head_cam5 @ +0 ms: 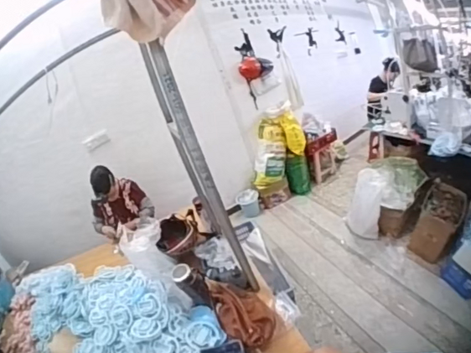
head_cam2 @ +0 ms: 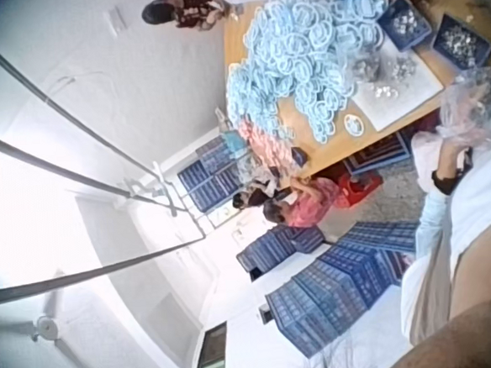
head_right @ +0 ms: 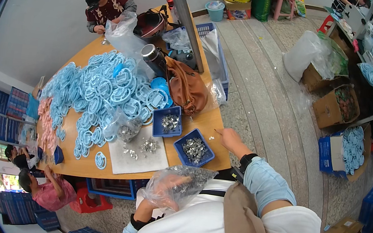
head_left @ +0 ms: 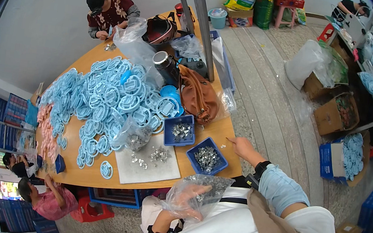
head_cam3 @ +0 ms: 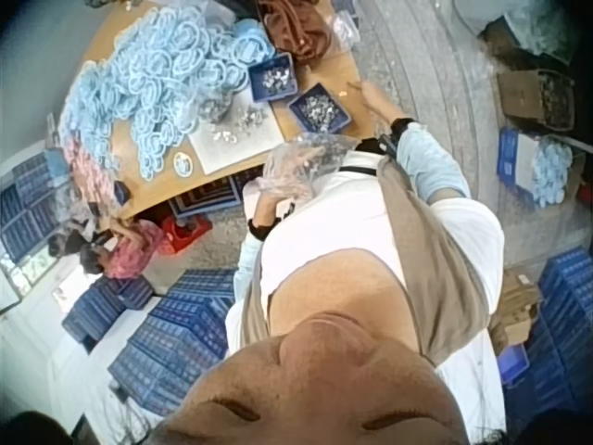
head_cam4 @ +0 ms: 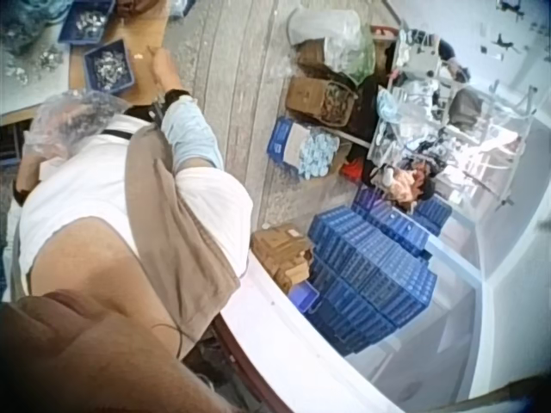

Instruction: The person pours metal clips from a plastic bag into blue bins, then picks up a light blue plastic frame and inserts the clips into it by hand. They then place the assembled frame on the table and repeat the process with another frame.

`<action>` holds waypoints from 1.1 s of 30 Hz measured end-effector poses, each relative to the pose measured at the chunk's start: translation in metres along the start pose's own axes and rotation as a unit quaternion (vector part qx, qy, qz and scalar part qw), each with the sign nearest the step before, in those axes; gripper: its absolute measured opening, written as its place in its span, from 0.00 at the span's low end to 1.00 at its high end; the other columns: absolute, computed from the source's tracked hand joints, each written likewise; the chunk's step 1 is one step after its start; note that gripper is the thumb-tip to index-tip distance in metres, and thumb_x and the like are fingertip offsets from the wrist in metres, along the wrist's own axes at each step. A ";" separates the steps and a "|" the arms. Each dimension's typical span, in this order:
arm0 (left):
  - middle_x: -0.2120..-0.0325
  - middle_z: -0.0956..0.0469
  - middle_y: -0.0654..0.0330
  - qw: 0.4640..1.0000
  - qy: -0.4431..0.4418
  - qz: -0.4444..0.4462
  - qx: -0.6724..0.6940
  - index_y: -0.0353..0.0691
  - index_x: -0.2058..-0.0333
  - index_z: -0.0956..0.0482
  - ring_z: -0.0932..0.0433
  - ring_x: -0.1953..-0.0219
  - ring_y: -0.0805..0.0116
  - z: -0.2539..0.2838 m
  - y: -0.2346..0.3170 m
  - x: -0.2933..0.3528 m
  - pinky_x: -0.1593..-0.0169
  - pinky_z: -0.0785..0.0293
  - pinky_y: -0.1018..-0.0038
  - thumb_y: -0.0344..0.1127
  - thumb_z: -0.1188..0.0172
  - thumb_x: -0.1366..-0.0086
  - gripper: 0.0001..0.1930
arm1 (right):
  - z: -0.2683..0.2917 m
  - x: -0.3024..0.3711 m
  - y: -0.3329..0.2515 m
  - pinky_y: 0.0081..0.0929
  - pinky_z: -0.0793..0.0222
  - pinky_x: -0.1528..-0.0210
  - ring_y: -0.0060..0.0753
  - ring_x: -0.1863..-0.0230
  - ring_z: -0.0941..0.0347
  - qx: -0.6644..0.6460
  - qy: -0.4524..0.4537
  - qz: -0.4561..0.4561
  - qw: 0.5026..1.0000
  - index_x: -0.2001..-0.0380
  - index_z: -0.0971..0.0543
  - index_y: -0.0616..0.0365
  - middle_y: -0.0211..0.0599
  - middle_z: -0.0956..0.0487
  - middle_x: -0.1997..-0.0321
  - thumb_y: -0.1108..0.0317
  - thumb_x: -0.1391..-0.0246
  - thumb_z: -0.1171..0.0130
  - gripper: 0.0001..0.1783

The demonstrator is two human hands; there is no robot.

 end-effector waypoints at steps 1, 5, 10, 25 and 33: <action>0.54 0.29 0.51 1.000 0.003 0.000 0.000 0.45 0.48 0.32 0.33 0.51 0.52 0.000 -0.001 0.000 0.47 0.39 0.61 0.60 0.32 0.70 0.47 | 0.000 -0.002 -0.003 0.40 0.32 0.61 0.53 0.65 0.28 0.000 -0.001 0.003 1.000 0.61 0.22 0.53 0.52 0.25 0.66 0.68 0.51 0.53 0.14; 0.55 0.28 0.52 0.999 0.027 -0.038 0.013 0.44 0.49 0.31 0.32 0.52 0.52 -0.001 0.011 0.003 0.48 0.38 0.61 0.60 0.33 0.70 0.46 | 0.000 -0.012 -0.014 0.40 0.33 0.61 0.54 0.64 0.28 -0.001 -0.004 0.030 1.000 0.61 0.23 0.53 0.52 0.25 0.66 0.68 0.51 0.53 0.14; 0.55 0.28 0.52 0.970 0.016 -0.182 -0.159 0.43 0.49 0.31 0.32 0.52 0.52 -0.004 -0.023 -0.004 0.48 0.38 0.62 0.60 0.33 0.70 0.46 | -0.002 -0.021 -0.031 0.43 0.34 0.61 0.55 0.63 0.29 -0.004 -0.030 0.050 0.998 0.60 0.24 0.57 0.56 0.26 0.65 0.69 0.50 0.55 0.15; 0.52 0.31 0.51 0.977 0.007 -0.164 -0.137 0.43 0.48 0.32 0.33 0.50 0.54 -0.009 -0.039 -0.005 0.47 0.39 0.62 0.57 0.33 0.67 0.44 | -0.007 -0.026 -0.020 0.41 0.33 0.61 0.54 0.64 0.28 -0.025 -0.009 0.090 0.996 0.61 0.23 0.57 0.55 0.25 0.67 0.70 0.54 0.53 0.16; 0.52 0.31 0.52 0.977 -0.010 -0.184 -0.110 0.42 0.48 0.33 0.33 0.50 0.54 -0.010 -0.055 -0.005 0.47 0.39 0.62 0.60 0.34 0.67 0.46 | 0.002 -0.006 -0.015 0.40 0.33 0.60 0.53 0.65 0.28 -0.028 -0.018 0.046 0.998 0.62 0.22 0.54 0.54 0.25 0.67 0.71 0.54 0.53 0.15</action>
Point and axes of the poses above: each hand's wrist, its own x-axis away from the middle knuckle, its own z-axis out of the back of the hand, y = z × x, the point moved 5 cm from there along -x, towards the middle knuckle
